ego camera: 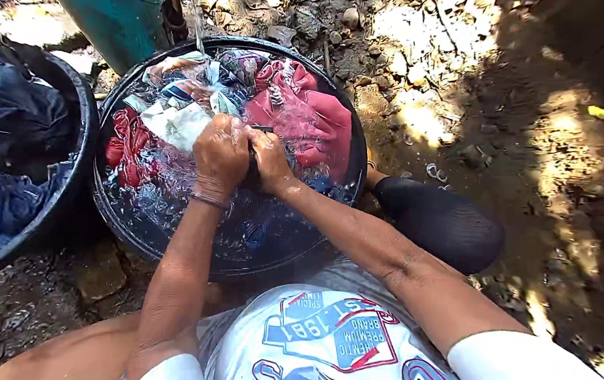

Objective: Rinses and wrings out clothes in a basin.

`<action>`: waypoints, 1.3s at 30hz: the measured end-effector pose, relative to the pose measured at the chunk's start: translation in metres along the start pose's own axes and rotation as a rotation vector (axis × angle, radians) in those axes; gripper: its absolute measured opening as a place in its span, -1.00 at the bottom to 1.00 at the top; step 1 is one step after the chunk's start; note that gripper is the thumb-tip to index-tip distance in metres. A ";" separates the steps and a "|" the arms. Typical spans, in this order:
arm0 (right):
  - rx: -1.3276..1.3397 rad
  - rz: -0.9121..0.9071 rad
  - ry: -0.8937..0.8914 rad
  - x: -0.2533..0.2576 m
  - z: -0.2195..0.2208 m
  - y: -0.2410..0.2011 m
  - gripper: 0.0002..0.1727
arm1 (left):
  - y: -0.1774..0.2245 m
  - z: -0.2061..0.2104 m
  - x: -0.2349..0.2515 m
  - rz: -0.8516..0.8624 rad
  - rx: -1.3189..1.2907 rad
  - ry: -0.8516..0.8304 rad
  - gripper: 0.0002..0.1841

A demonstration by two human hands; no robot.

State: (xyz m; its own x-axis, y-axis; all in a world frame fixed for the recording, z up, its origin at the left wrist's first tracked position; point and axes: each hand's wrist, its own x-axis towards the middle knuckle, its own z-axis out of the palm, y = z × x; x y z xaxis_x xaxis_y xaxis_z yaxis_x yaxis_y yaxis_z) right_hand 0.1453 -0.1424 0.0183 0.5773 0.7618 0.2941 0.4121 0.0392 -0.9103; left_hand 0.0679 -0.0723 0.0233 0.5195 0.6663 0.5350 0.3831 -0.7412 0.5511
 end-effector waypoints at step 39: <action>-0.799 -0.146 -0.727 0.054 -0.036 0.101 -0.60 | -0.119 -0.019 -0.037 -0.433 0.167 -0.699 -0.57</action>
State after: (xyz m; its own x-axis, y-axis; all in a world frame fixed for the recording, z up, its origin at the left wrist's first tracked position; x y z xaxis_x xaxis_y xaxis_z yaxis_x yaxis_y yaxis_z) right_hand 0.2430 -0.1208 -0.0471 0.0390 0.9944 -0.0984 0.9336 -0.0714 -0.3510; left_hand -0.0115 -0.0067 -0.0501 0.6331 0.7316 -0.2529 0.7372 -0.4701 0.4853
